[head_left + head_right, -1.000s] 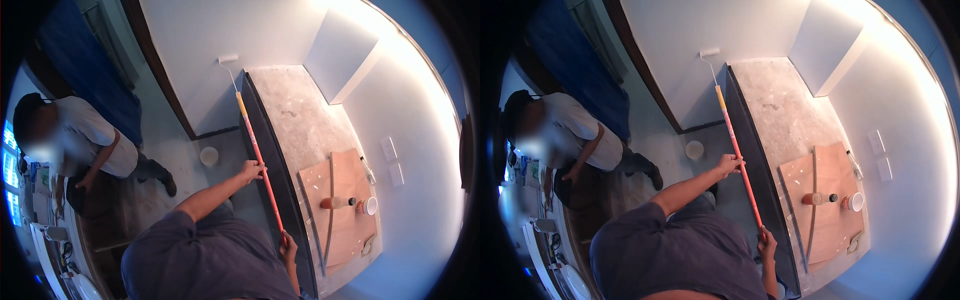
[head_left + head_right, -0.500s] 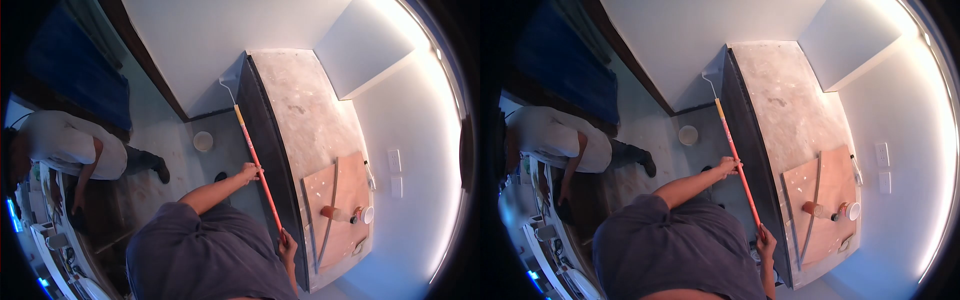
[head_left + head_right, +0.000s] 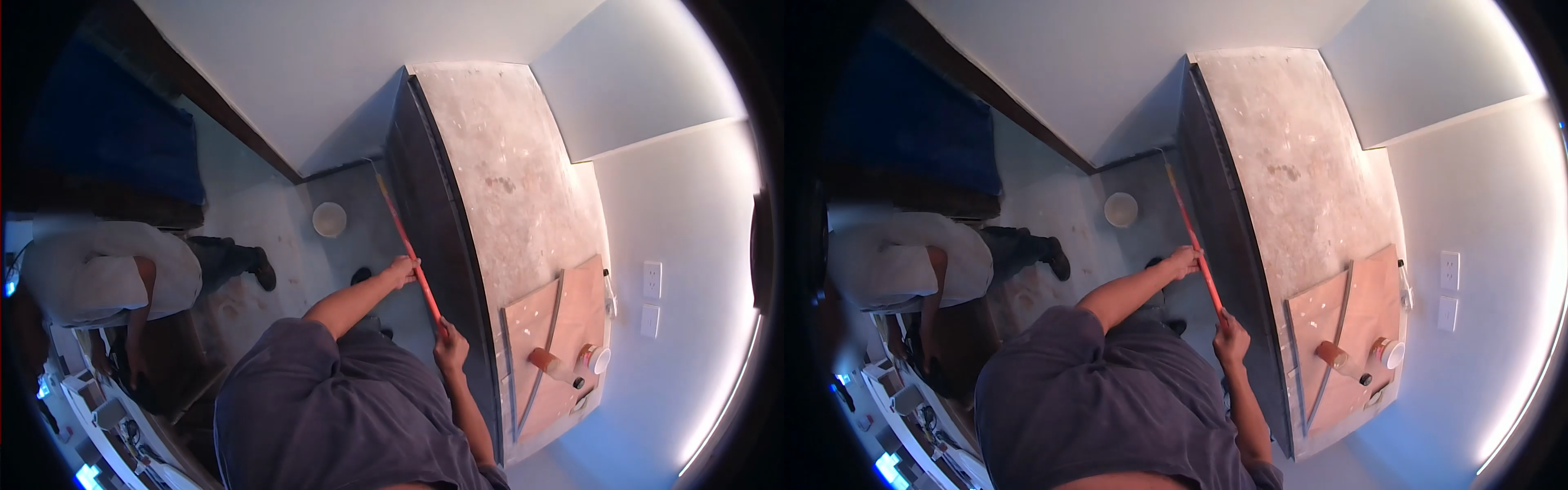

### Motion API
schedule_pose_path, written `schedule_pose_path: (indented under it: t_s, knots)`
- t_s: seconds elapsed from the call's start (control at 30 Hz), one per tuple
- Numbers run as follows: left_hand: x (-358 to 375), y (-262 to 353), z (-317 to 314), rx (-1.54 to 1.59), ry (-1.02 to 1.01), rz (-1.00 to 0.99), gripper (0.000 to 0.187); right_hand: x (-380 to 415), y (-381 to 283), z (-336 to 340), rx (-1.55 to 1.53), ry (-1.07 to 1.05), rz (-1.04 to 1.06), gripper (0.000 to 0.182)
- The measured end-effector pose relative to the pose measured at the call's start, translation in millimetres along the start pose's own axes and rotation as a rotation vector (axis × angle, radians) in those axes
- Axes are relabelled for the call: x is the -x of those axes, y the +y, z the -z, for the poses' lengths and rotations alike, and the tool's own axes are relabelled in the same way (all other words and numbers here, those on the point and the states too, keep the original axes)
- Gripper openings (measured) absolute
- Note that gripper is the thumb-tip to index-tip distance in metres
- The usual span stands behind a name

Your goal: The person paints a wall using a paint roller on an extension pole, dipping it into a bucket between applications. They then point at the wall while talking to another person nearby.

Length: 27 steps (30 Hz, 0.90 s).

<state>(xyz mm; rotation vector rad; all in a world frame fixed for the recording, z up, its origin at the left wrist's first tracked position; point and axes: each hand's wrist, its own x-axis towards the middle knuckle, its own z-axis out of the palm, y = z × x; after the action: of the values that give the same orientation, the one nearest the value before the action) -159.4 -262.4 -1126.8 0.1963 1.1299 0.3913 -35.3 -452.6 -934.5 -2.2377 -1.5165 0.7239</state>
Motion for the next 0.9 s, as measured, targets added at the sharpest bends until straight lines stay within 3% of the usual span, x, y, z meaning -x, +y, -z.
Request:
schedule_pose_path:
  t_s: [0.17, 0.3, 0.47, 0.57, 0.7, 0.9]
  knots:
    - [-27, 28, 12, 0.091, 0.023, 0.065, 0.028, -41, -18, -24, 0.032, -0.024, -0.041, 0.037]
    - [-25, 36, 6, 0.103, -0.1, 0.162, 0.036, -36, -22, 1, 0.015, 0.049, 0.055, 0.039]
    - [77, 45, -26, 0.043, -0.336, 0.319, 0.036, 31, -13, 74, 0.053, 0.059, 0.08, 0.04]
    - [94, 42, -28, 0.019, -0.382, 0.377, 0.034, 49, -9, 83, 0.041, 0.053, 0.075, 0.04]
    - [35, 34, -8, 0.032, -0.2, 0.282, 0.039, 15, -19, 50, 0.037, 0.044, 0.088, 0.038]
    - [-28, 57, 15, 0.087, 0.07, 0.176, 0.032, -45, -33, -14, 0.088, -0.001, 0.037, 0.032]
